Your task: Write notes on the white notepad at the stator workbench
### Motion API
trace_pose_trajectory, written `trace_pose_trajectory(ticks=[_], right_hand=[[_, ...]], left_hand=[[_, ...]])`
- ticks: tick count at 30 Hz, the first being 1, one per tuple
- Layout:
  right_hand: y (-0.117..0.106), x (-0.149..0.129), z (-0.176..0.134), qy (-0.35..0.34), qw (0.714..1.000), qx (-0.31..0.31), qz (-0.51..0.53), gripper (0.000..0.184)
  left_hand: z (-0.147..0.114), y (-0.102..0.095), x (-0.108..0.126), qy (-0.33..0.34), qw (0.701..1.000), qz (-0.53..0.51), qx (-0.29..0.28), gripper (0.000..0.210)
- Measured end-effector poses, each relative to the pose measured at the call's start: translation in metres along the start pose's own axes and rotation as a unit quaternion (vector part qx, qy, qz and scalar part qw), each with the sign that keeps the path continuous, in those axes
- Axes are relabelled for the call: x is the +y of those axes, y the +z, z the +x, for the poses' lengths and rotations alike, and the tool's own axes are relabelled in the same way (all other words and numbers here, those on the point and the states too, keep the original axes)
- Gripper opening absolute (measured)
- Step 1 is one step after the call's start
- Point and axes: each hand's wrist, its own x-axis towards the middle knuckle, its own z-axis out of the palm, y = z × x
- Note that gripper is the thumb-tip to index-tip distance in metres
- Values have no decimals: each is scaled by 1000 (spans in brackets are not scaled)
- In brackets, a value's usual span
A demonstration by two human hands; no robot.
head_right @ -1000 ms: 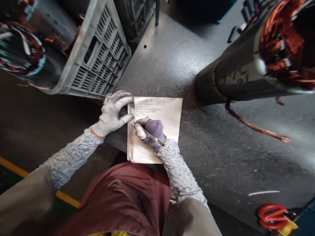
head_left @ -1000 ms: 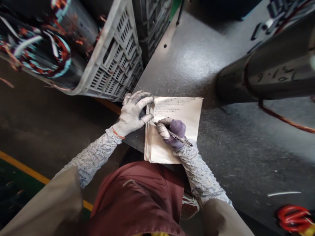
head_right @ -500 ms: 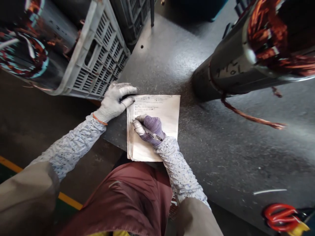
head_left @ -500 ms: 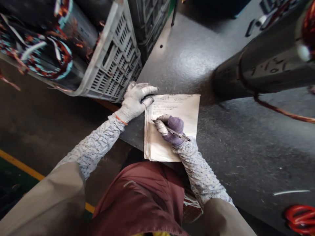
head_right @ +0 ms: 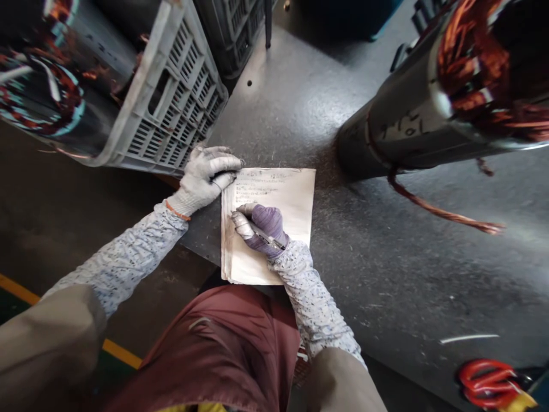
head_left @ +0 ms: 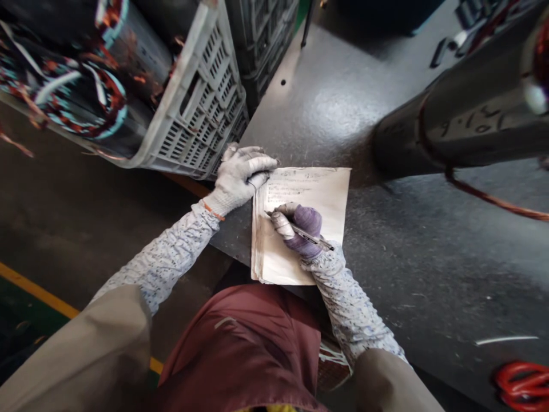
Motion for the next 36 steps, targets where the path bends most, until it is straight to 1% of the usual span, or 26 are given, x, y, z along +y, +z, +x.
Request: trace_pose_trajectory(ticks=[4, 7, 11, 18, 21, 24, 29, 32, 34, 36], right_hand=[[1, 0, -1, 4, 1000, 6, 15, 31], [1, 1, -3, 15, 1000, 11, 13, 30], [0, 0, -3, 4, 1000, 17, 14, 26], [-1, 0, -5, 46, 998, 26, 36, 26], [-2, 1, -6, 50, 998, 24, 31, 28], [-4, 1, -5, 48, 998, 17, 35, 27], [-3, -2, -6, 69, 996, 10, 62, 25], [-1, 1, -9, 93, 989, 38, 105, 28], [-2, 4, -10, 107, 982, 79, 137, 30], [-7, 9, -7, 116, 972, 136, 152, 27]], left_hand=[[0, -1, 2, 11, 1000, -13, -7, 24], [1, -1, 2, 6, 1000, -11, -13, 24], [2, 0, 3, 6, 1000, -16, -13, 25], [4, 2, 2, 10, 999, -29, -17, 27], [2, 0, 1, 22, 999, -39, -19, 29], [-5, -2, 2, 22, 999, -40, -25, 32], [-17, 1, 7, 1, 1000, -4, -27, 49], [-19, 5, 6, 6, 1000, 5, -30, 50], [-18, 7, 4, 14, 999, 6, -28, 50], [-17, 8, 2, 20, 999, 3, -25, 50]])
